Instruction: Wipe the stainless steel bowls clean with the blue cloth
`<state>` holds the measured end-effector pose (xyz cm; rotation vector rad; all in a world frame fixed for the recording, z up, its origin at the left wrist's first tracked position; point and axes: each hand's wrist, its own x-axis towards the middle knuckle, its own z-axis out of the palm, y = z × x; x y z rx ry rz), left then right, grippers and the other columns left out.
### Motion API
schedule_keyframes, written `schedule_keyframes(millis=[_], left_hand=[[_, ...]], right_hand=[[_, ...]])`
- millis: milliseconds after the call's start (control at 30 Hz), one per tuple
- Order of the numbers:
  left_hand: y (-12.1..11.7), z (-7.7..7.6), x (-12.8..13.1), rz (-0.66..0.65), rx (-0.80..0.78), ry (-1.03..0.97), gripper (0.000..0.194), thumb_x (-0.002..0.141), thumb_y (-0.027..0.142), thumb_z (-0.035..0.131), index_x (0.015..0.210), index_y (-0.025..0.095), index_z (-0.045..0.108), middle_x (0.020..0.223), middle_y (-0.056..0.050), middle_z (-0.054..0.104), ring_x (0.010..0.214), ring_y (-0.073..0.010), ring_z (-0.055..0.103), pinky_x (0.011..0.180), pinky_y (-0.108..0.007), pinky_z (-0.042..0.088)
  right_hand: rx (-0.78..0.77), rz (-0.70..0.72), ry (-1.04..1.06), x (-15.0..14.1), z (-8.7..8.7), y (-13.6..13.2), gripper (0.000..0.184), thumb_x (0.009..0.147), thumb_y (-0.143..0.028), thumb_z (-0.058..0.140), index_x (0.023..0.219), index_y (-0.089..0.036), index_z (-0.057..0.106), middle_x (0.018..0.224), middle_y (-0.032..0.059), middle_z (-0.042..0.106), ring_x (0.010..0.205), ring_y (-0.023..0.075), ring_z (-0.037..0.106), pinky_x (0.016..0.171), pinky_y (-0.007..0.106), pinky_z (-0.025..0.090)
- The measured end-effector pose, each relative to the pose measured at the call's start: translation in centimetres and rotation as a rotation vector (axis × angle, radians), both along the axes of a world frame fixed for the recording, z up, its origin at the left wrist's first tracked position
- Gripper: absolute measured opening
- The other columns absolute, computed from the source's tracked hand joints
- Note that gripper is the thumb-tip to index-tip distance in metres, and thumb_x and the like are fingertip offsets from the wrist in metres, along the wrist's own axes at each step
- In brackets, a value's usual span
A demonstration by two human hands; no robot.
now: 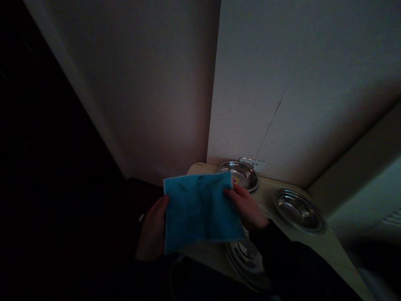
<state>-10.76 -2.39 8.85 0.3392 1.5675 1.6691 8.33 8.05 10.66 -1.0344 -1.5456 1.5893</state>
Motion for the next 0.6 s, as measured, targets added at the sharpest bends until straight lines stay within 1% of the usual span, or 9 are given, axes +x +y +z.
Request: schedule_keyframes(millis=[100, 167, 233, 333, 400, 433, 500, 533, 600], left_hand=[[-0.1, -0.6, -1.3, -0.057, 0.023, 0.0, 0.038, 0.073, 0.047, 0.063, 0.098, 0.019, 0.065, 0.099, -0.005, 0.07, 0.091, -0.0217, 0.064, 0.074, -0.031, 0.049], [0.0, -1.0, -1.8, -0.098, 0.074, 0.006, 0.041, 0.072, 0.047, 0.065, 0.1, 0.017, 0.065, 0.098, -0.006, 0.07, 0.09, -0.0216, 0.064, 0.075, -0.031, 0.049], [0.0, -1.3, -1.9, -0.113, 0.084, 0.037, 0.044, 0.071, 0.048, 0.066, 0.1, 0.016, 0.064, 0.099, -0.008, 0.07, 0.09, -0.0216, 0.064, 0.076, -0.031, 0.049], [0.0, -1.2, -1.9, -0.122, 0.081, 0.085, 0.046, 0.071, 0.048, 0.067, 0.103, 0.016, 0.064, 0.101, -0.009, 0.07, 0.09, -0.0214, 0.065, 0.078, -0.031, 0.049], [0.0, -0.8, -1.8, -0.13, 0.111, 0.076, 0.052, 0.07, 0.045, 0.069, 0.112, 0.017, 0.06, 0.102, -0.009, 0.069, 0.089, -0.0208, 0.065, 0.077, -0.03, 0.05], [-0.1, -0.5, -1.8, -0.143, 0.122, 0.062, 0.058, 0.069, 0.043, 0.071, 0.12, 0.018, 0.055, 0.101, -0.009, 0.069, 0.086, -0.0205, 0.066, 0.074, -0.03, 0.051], [-0.3, 0.0, -1.8, -0.178, 0.127, 0.037, 0.075, 0.067, 0.037, 0.074, 0.133, 0.023, 0.042, 0.098, -0.008, 0.07, 0.079, -0.0202, 0.067, 0.069, -0.031, 0.052], [-0.4, 0.2, -1.8, -0.197, 0.13, 0.033, 0.082, 0.066, 0.035, 0.075, 0.137, 0.026, 0.037, 0.098, -0.007, 0.07, 0.077, -0.0203, 0.067, 0.067, -0.031, 0.052], [-0.7, 0.4, -1.9, -0.208, 0.169, 0.027, 0.089, 0.063, 0.033, 0.077, 0.14, 0.029, 0.031, 0.1, -0.006, 0.069, 0.079, -0.0216, 0.067, 0.067, -0.031, 0.053]], right_hand=[[-0.091, 0.011, 0.039, 1.5, 0.1, 0.8, 0.034, 0.074, -0.036, 0.055, 0.102, -0.018, 0.062, 0.081, 0.0035, 0.069, 0.072, 0.0213, 0.065, 0.066, 0.034, 0.051], [-0.127, 0.023, 0.058, 2.2, 0.2, 1.1, 0.04, 0.072, -0.035, 0.06, 0.107, -0.017, 0.06, 0.081, 0.0039, 0.069, 0.07, 0.0213, 0.065, 0.065, 0.033, 0.051], [-0.145, 0.021, 0.068, 2.6, 0.2, 1.2, 0.049, 0.071, -0.035, 0.063, 0.115, -0.017, 0.056, 0.079, 0.0031, 0.068, 0.067, 0.02, 0.064, 0.062, 0.032, 0.05], [-0.126, -0.005, 0.079, 3.0, 0.2, 1.3, 0.07, 0.071, -0.035, 0.067, 0.133, -0.02, 0.039, 0.071, -0.0016, 0.065, 0.056, 0.0151, 0.059, 0.053, 0.027, 0.046], [-0.084, -0.005, 0.089, 3.1, 0.2, 1.3, 0.084, 0.072, -0.033, 0.068, 0.142, -0.024, 0.023, 0.061, -0.0069, 0.058, 0.047, 0.0113, 0.051, 0.046, 0.022, 0.039], [-0.064, 0.013, 0.096, 3.2, 0.3, 1.3, 0.087, 0.072, -0.032, 0.068, 0.144, -0.025, 0.019, 0.057, -0.0087, 0.055, 0.044, 0.0101, 0.047, 0.044, 0.021, 0.035], [-0.039, 0.072, 0.105, 3.3, 0.7, 1.1, 0.086, 0.073, -0.031, 0.068, 0.144, -0.026, 0.02, 0.056, -0.0094, 0.052, 0.044, 0.0091, 0.045, 0.043, 0.02, 0.034], [-0.034, 0.103, 0.108, 3.4, 0.9, 1.0, 0.083, 0.072, -0.03, 0.068, 0.142, -0.025, 0.024, 0.059, -0.0083, 0.054, 0.046, 0.0092, 0.047, 0.045, 0.02, 0.035], [-0.022, 0.139, 0.119, 3.7, 1.4, 0.8, 0.078, 0.071, -0.028, 0.068, 0.139, -0.024, 0.031, 0.07, -0.0048, 0.061, 0.055, 0.0105, 0.054, 0.052, 0.022, 0.042]])
